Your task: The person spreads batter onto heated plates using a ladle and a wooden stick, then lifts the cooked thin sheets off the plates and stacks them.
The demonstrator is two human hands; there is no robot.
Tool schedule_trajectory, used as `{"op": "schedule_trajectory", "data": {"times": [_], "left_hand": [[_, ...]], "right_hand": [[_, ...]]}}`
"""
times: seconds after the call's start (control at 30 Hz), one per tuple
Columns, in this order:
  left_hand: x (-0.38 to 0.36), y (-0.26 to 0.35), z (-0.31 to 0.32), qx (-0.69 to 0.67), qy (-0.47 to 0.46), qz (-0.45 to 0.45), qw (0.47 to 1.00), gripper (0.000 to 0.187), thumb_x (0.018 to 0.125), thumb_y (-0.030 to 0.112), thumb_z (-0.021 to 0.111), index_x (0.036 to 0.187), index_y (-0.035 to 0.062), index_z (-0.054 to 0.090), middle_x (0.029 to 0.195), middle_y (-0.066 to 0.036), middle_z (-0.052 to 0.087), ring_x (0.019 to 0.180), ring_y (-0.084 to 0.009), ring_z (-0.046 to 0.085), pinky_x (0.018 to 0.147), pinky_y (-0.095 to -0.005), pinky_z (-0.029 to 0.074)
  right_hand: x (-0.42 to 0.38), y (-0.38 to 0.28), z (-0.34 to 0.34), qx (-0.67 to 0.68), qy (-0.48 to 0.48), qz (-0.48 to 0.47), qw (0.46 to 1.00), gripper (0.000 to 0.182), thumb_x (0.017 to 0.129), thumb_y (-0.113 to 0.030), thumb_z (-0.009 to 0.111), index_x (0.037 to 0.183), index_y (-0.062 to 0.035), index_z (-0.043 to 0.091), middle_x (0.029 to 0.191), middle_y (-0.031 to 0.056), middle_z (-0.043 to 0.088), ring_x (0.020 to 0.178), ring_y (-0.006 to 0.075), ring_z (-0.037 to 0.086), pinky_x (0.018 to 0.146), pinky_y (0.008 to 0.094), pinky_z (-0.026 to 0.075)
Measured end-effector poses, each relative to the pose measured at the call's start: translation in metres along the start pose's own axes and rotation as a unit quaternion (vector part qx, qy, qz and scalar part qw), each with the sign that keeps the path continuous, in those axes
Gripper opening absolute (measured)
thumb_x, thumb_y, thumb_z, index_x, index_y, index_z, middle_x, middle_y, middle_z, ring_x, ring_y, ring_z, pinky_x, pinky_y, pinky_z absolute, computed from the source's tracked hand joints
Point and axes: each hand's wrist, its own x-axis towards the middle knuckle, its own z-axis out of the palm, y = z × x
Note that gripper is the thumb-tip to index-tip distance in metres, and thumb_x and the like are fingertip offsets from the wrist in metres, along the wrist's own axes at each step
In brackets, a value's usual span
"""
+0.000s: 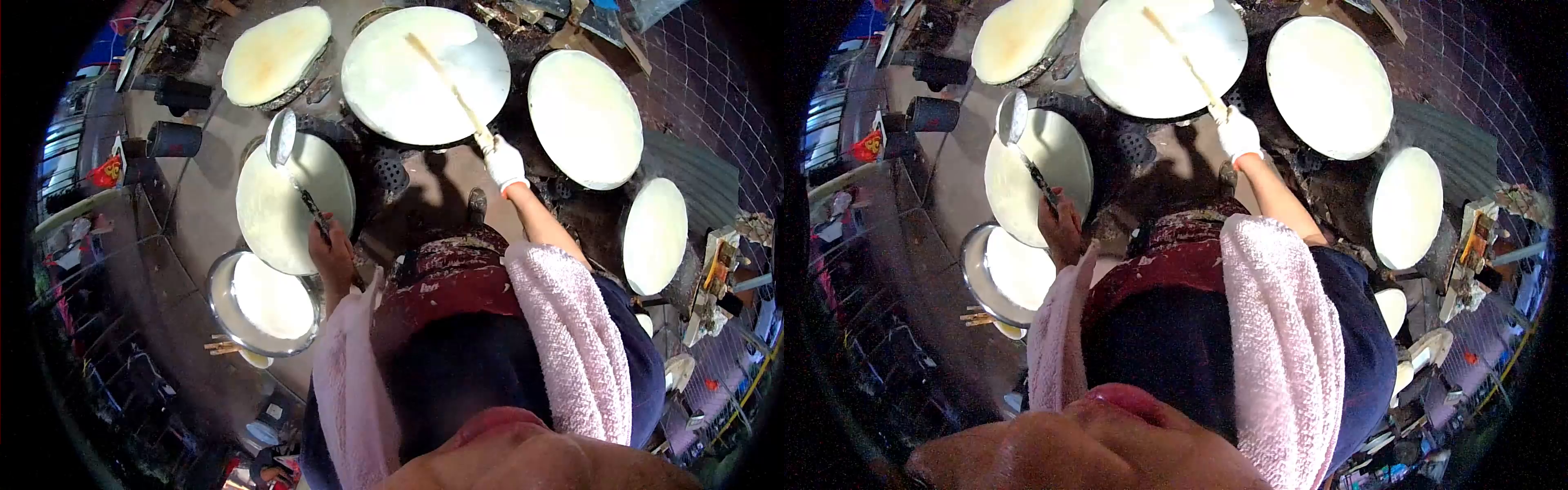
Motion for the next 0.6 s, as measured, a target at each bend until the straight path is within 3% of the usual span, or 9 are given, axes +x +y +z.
{"op": "schedule_trajectory", "data": {"times": [0.1,0.17,0.2,0.23,0.3,0.43,0.53,0.57,0.6], "left_hand": [[-0.006,0.004,0.028,0.022,0.013,0.007,1.0,0.017,0.097,0.013,0.047,0.106,0.0,0.052,0.057,0.001,0.044,0.04,-0.0059,0.037,0.038,-0.0231,0.028],[-0.011,0.009,0.051,0.038,0.031,0.011,0.999,0.017,0.098,0.014,0.046,0.106,-0.0001,0.051,0.055,0.001,0.043,0.04,-0.0061,0.036,0.038,-0.0228,0.027],[-0.014,0.01,0.06,0.021,0.034,0.009,0.999,0.016,0.098,0.013,0.046,0.105,-0.0001,0.051,0.055,0.001,0.043,0.04,-0.0061,0.036,0.037,-0.0228,0.027],[-0.017,0.01,0.066,0.005,0.036,0.005,0.999,0.016,0.098,0.013,0.046,0.105,-0.0001,0.051,0.054,0.001,0.042,0.04,-0.0061,0.036,0.037,-0.0228,0.027],[-0.019,0.01,0.074,0.01,0.037,-0.003,0.999,0.014,0.097,0.011,0.045,0.106,0.0009,0.05,0.054,0.001,0.042,0.04,-0.0058,0.035,0.037,-0.0225,0.027],[-0.023,0.018,0.095,0.025,0.072,-0.076,0.994,0.014,0.097,0.01,0.046,0.108,0.0022,0.049,0.056,0.002,0.042,0.041,-0.0055,0.035,0.039,-0.0222,0.027],[-0.022,0.025,0.105,0.076,0.073,-0.087,0.991,0.015,0.096,0.01,0.046,0.108,0.0015,0.049,0.058,0.002,0.043,0.043,-0.0059,0.036,0.039,-0.0231,0.028],[-0.019,0.025,0.107,0.075,0.074,-0.083,0.991,0.015,0.096,0.01,0.045,0.108,0.0015,0.049,0.058,0.002,0.043,0.043,-0.0059,0.036,0.039,-0.023,0.028],[-0.017,0.023,0.111,0.074,0.075,-0.081,0.991,0.015,0.096,0.01,0.045,0.108,0.0015,0.049,0.057,0.002,0.043,0.042,-0.0059,0.036,0.038,-0.023,0.028]], "right_hand": [[0.014,-0.008,-0.027,0.134,-0.062,0.025,0.989,0.043,0.092,-0.041,0.05,0.095,0.0003,0.062,0.089,0.0223,0.065,0.086,0.0392,0.062,0.072,0.0429,0.049],[-0.003,-0.008,-0.035,0.074,-0.121,-0.063,0.988,0.048,0.093,-0.046,0.049,0.102,0.0,0.06,0.084,0.0238,0.064,0.075,0.0377,0.062,0.065,0.0407,0.048],[-0.003,0.029,-0.012,-0.043,-0.128,-0.175,0.975,0.049,0.092,-0.049,0.048,0.099,-0.0017,0.059,0.079,0.0237,0.063,0.073,0.0397,0.062,0.063,0.0444,0.048],[-0.013,0.045,-0.013,-0.055,-0.144,-0.194,0.969,0.05,0.091,-0.054,0.047,0.094,-0.0049,0.058,0.074,0.0235,0.062,0.07,0.0405,0.063,0.061,0.0478,0.048],[0.0,0.037,-0.052,-0.113,-0.164,-0.065,0.978,0.051,0.089,-0.056,0.048,0.094,-0.0066,0.059,0.074,0.0224,0.063,0.068,0.0394,0.063,0.06,0.0475,0.048],[0.074,0.057,-0.061,0.001,0.025,-0.115,0.993,0.047,0.093,-0.049,0.046,0.098,-0.0035,0.057,0.087,0.0271,0.063,0.085,0.04,0.062,0.071,0.0462,0.047],[0.077,0.038,-0.079,0.041,-0.122,-0.046,0.991,0.049,0.095,-0.045,0.042,0.113,-0.0012,0.056,0.095,0.0295,0.062,0.094,0.0392,0.061,0.078,0.0458,0.046],[0.055,0.016,-0.097,0.045,-0.164,-0.04,0.985,0.054,0.096,-0.044,0.04,0.129,-0.0012,0.049,0.093,0.0285,0.062,0.089,0.0404,0.062,0.075,0.0453,0.047],[0.043,0.048,-0.077,0.011,-0.159,-0.088,0.983,0.058,0.096,-0.045,0.041,0.133,-0.0016,0.045,0.093,0.0278,0.062,0.089,0.04,0.062,0.076,0.0445,0.047]]}}
